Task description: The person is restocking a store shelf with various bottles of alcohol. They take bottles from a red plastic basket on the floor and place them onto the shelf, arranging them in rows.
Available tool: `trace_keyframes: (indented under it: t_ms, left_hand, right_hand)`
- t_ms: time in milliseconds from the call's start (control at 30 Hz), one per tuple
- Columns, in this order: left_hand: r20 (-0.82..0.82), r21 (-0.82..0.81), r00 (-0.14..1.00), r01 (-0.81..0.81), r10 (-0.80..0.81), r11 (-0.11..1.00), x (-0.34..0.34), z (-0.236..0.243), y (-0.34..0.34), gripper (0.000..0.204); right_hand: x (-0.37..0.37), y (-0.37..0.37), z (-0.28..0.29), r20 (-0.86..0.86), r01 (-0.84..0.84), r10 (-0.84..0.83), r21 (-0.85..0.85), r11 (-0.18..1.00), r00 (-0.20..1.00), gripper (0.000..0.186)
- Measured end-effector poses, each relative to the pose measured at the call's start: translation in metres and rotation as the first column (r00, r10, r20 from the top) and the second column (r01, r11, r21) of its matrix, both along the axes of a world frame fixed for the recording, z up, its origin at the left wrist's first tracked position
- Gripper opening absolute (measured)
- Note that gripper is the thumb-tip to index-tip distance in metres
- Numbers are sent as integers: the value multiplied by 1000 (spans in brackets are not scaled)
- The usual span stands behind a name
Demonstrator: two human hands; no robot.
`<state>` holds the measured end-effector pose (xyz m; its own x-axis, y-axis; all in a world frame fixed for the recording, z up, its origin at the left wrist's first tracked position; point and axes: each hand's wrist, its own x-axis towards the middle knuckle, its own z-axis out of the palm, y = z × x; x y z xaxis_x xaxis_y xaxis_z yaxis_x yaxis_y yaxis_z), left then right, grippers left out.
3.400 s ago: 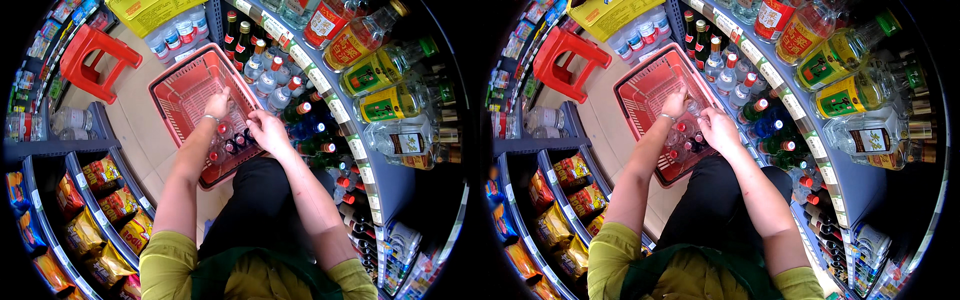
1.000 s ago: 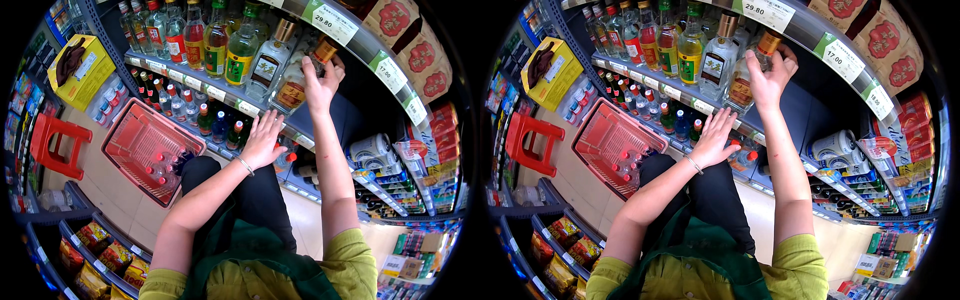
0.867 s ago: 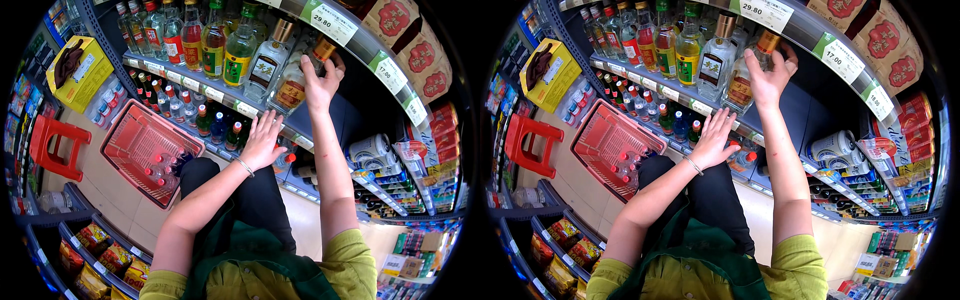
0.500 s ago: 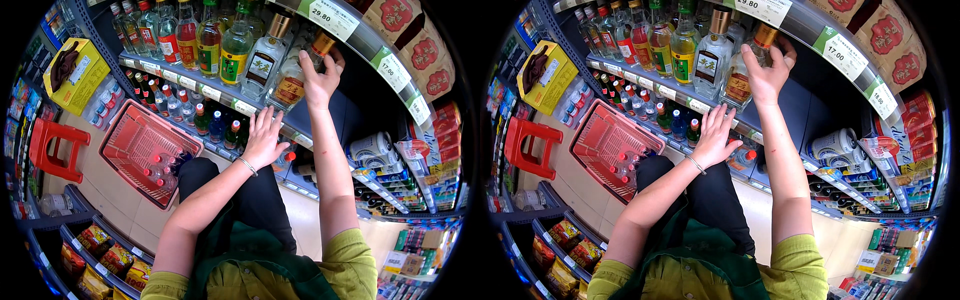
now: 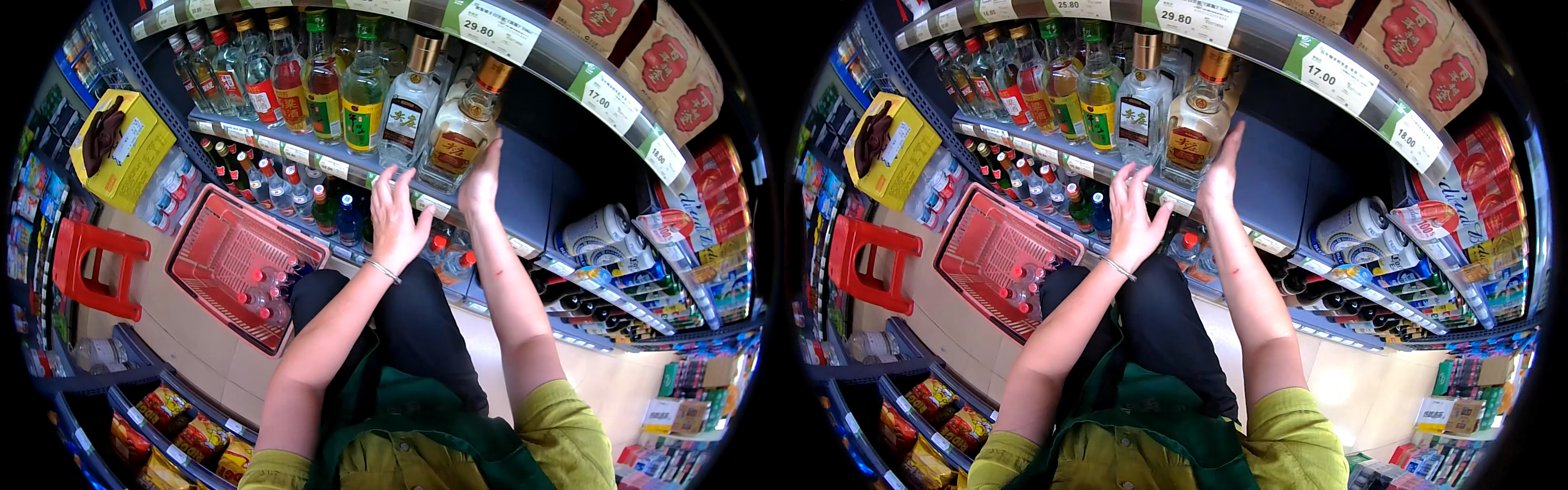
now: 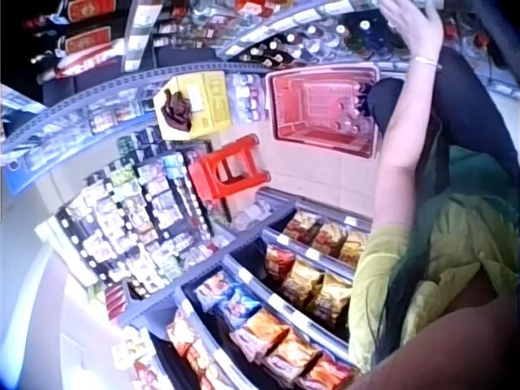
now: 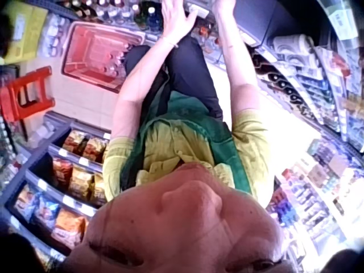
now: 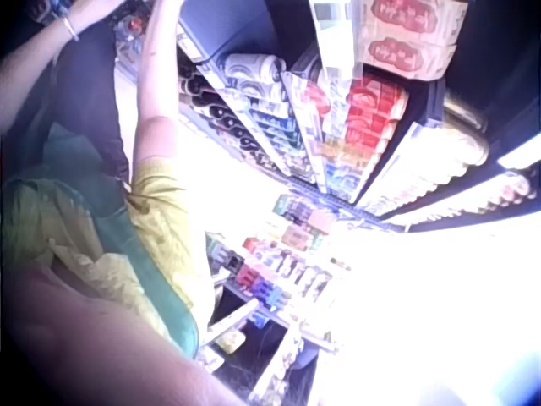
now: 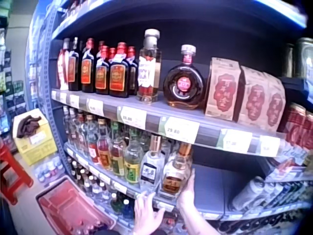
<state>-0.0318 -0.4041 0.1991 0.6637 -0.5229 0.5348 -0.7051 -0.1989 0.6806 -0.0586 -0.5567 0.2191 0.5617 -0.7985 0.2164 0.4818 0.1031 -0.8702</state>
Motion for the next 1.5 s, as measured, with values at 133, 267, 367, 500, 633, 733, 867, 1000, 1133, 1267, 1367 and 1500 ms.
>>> trace_keyframes:
  t_ms: [133, 267, 367, 500, 633, 733, 867, 1000, 1133, 1267, 1367, 1500]
  left_hand:
    - [-28, 29, 997, 72, -72, 997, 14, -4, 0, 67]
    - [-77, 34, 990, 120, -117, 992, 15, -5, -3, 69]
    - [-77, 55, 988, 141, -137, 988, 11, -9, -7, 72]
    - [-65, 49, 989, 139, -135, 989, 9, -11, -9, 73]
    - [-53, 96, 991, 125, -120, 987, 12, -12, -2, 74]
    - [-76, 78, 987, 145, -139, 986, 12, -9, 11, 73]
    - [-108, -17, 990, 86, -88, 996, 3, -19, 46, 64]
    - [-261, -72, 965, 7, -26, 997, 3, -34, 105, 43]
    - [-415, -83, 898, -197, 145, 977, 37, -67, 185, 25]
    - [-445, 199, 740, -469, 505, 861, 78, -164, 278, 23]
    - [-213, 465, 671, -570, 710, 678, 96, -192, 322, 30]
    - [-134, 677, 674, -474, 727, 564, 110, -233, 346, 34]
  right_hand:
    - [5, -8, -22, -67, -19, 20, 16, 1000, 998, 64]
    - [4, -11, -28, -82, -22, 26, 52, 998, 996, 61]
    - [4, -10, -27, -63, -33, 39, 95, 995, 997, 62]
    - [6, -12, -27, -58, -29, 33, 73, 997, 998, 64]
    - [5, 10, -5, -66, 52, -46, 94, 994, 997, 64]
    - [-1, 23, -3, -59, 191, -184, 156, 969, 981, 54]
    - [-29, 64, -13, -103, 503, -577, -384, 774, 810, 40]
    - [-20, 143, -15, -78, 92, -163, -561, 823, 983, 28]
    - [30, 201, -21, -516, -551, 231, -643, 532, 825, 21]
    - [78, 265, -31, -796, -858, 334, -504, 96, 505, 31]
    - [104, 314, -64, -896, -895, 130, -437, -92, 424, 32]
    - [106, 339, -109, -947, -899, -33, -291, -327, 319, 31]
